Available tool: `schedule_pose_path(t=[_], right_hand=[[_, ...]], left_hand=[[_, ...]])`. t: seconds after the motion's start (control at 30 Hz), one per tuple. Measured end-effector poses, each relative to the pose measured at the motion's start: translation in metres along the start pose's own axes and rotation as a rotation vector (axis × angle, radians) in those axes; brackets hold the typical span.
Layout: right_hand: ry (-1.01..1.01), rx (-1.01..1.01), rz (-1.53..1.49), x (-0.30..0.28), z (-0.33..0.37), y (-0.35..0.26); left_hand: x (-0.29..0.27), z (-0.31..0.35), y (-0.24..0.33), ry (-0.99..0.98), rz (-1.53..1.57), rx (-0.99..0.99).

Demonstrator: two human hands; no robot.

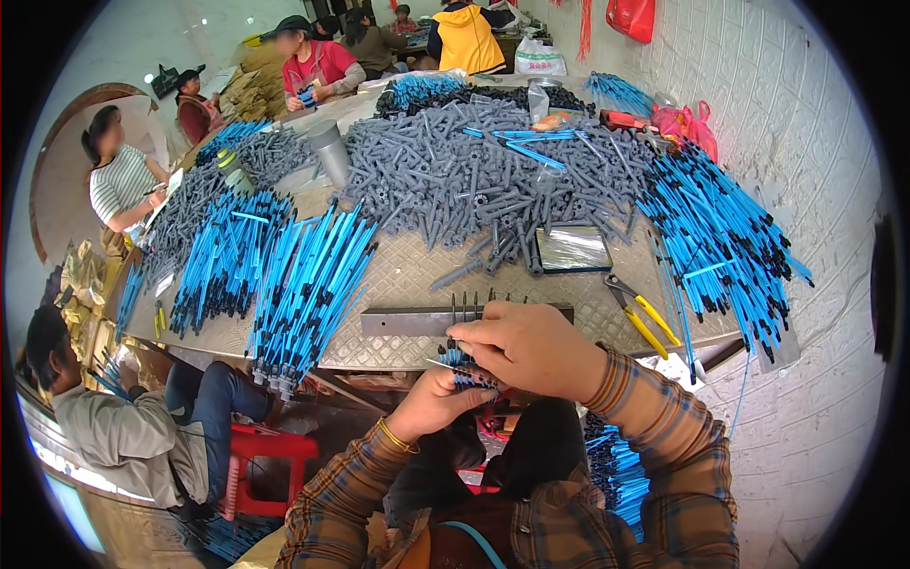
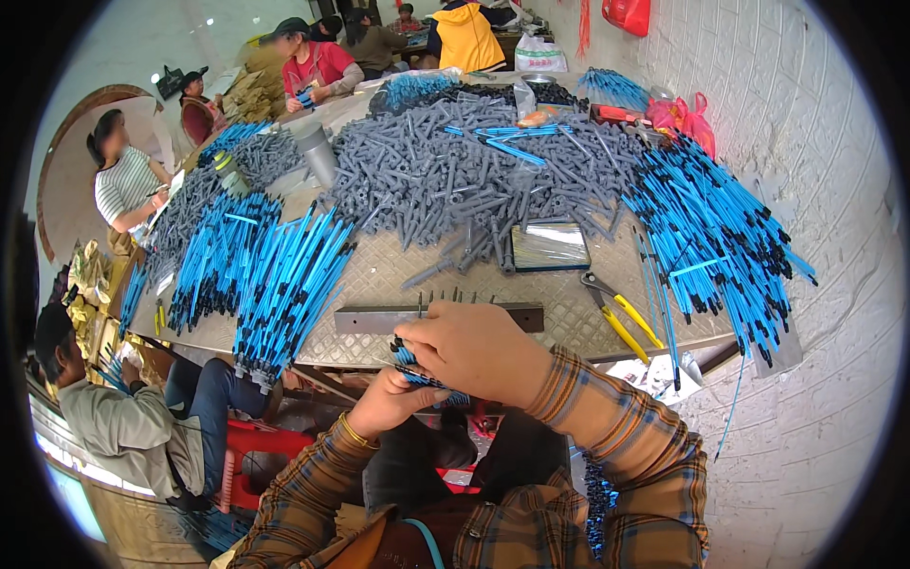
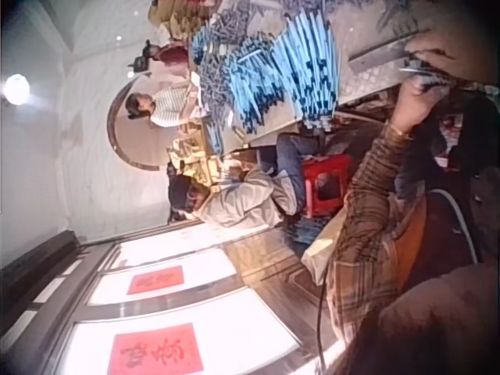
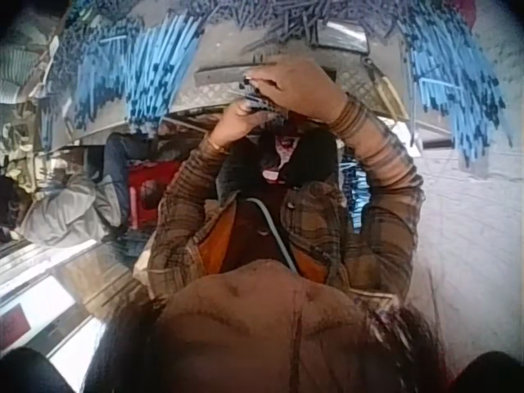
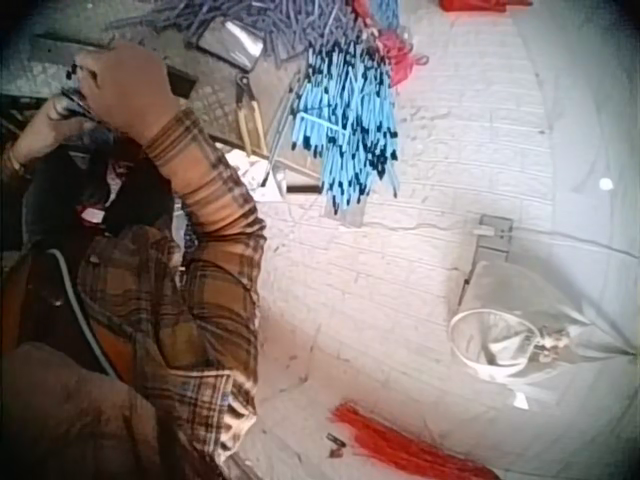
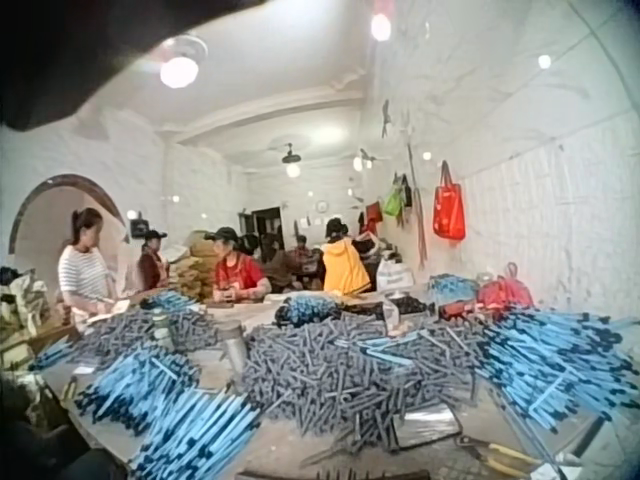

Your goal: The person trims the ends of blue plastic cables with pliers, then bundles the cables together.

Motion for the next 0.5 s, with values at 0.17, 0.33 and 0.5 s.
schedule_pose_path(t=[0.17,0.33,0.5], right_hand=[[-0.043,0.059,0.09,-0.002,-0.003,-0.003],[-0.025,0.001,0.148,-0.001,-0.008,-0.012],[-0.021,-0.085,0.14,0.0,-0.005,-0.025]], left_hand=[[-0.001,-0.003,-0.001,0.0,-0.05,0.019],[0.0,0.001,0.002,0.023,-0.115,0.023],[-0.001,0.009,0.001,0.041,-0.241,0.089]])
Point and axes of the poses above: each hand's wrist, its own z-axis away from the middle knuckle, its own x-axis out of the palm, y = z × x, the point moved 6 cm from there along -z, towards the middle knuckle, and after that the axes turned 8 degrees about -y, right-handed, at the moved point
